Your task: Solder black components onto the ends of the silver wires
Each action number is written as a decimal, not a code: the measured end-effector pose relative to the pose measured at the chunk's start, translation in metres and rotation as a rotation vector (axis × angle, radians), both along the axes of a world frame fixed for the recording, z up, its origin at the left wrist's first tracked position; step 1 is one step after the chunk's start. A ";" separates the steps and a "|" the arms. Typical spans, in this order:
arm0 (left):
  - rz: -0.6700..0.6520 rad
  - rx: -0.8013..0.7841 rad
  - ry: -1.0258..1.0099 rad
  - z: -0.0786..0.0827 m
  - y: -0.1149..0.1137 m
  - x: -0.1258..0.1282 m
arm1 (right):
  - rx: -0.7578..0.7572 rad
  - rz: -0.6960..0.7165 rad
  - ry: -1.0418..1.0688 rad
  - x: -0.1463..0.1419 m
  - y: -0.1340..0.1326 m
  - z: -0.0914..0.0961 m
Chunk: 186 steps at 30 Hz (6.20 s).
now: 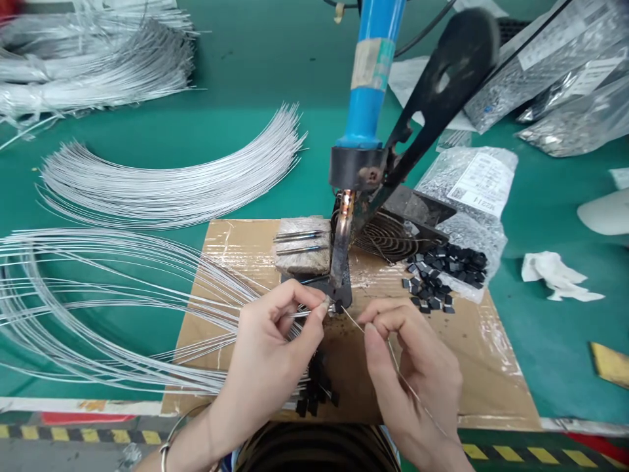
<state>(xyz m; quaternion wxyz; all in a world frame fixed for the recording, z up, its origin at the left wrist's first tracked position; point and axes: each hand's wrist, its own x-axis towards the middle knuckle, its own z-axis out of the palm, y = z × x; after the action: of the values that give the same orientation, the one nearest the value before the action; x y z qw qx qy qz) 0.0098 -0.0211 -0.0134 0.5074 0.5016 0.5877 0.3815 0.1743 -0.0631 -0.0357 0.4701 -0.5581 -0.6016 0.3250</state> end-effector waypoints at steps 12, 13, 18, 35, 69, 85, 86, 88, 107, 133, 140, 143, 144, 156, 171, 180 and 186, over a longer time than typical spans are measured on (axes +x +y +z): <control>0.008 0.003 -0.013 0.007 0.013 0.002 | -0.147 -0.103 0.174 -0.010 0.009 0.011; 0.008 0.004 -0.014 0.008 0.013 0.002 | -0.153 -0.106 0.179 -0.010 0.009 0.011; 0.005 0.000 0.005 0.010 0.013 0.002 | -0.157 -0.120 0.207 -0.010 0.012 0.012; 0.008 -0.007 -0.014 0.011 0.011 0.000 | -0.116 -0.105 0.228 -0.011 0.013 0.012; 0.004 0.028 0.011 0.010 0.010 -0.001 | -0.060 -0.094 0.215 -0.013 0.011 0.007; 0.005 0.025 0.033 0.010 0.009 -0.001 | -0.075 -0.098 0.212 -0.013 0.011 0.009; 0.003 0.023 0.032 0.010 0.009 -0.001 | -0.077 -0.100 0.209 -0.013 0.011 0.009; 0.003 0.023 0.035 0.010 0.009 0.000 | -0.077 -0.105 0.206 -0.014 0.012 0.009; -0.007 0.017 0.038 0.008 0.009 0.001 | -0.043 -0.121 0.209 -0.015 0.012 0.006; 0.010 0.056 0.033 0.010 0.007 0.000 | 0.014 -0.111 0.254 -0.018 0.011 0.005; 0.003 0.042 0.064 0.008 0.008 0.000 | 0.033 -0.121 0.202 -0.019 0.010 0.002; -0.002 0.040 0.067 0.007 0.008 0.001 | 0.043 -0.131 0.200 -0.019 0.010 0.001; -0.001 0.042 0.062 0.008 0.008 0.001 | 0.052 -0.132 0.200 -0.019 0.010 0.001; 0.006 0.090 0.024 0.010 0.007 0.002 | 0.105 -0.129 0.172 -0.020 0.009 -0.002; -0.015 0.094 0.033 0.008 0.006 0.000 | 0.134 -0.129 0.154 -0.020 0.009 -0.004; 0.010 0.107 0.000 0.009 0.005 0.002 | 0.146 -0.103 0.131 -0.018 0.007 -0.006; 0.011 0.099 0.016 0.007 0.006 0.002 | 0.149 -0.110 0.138 -0.019 0.009 -0.006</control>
<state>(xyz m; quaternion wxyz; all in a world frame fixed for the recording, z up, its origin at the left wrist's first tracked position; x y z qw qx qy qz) 0.0118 -0.0147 -0.0063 0.4753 0.5257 0.5748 0.4089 0.1557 -0.0541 -0.0416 0.5676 -0.5301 -0.5589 0.2907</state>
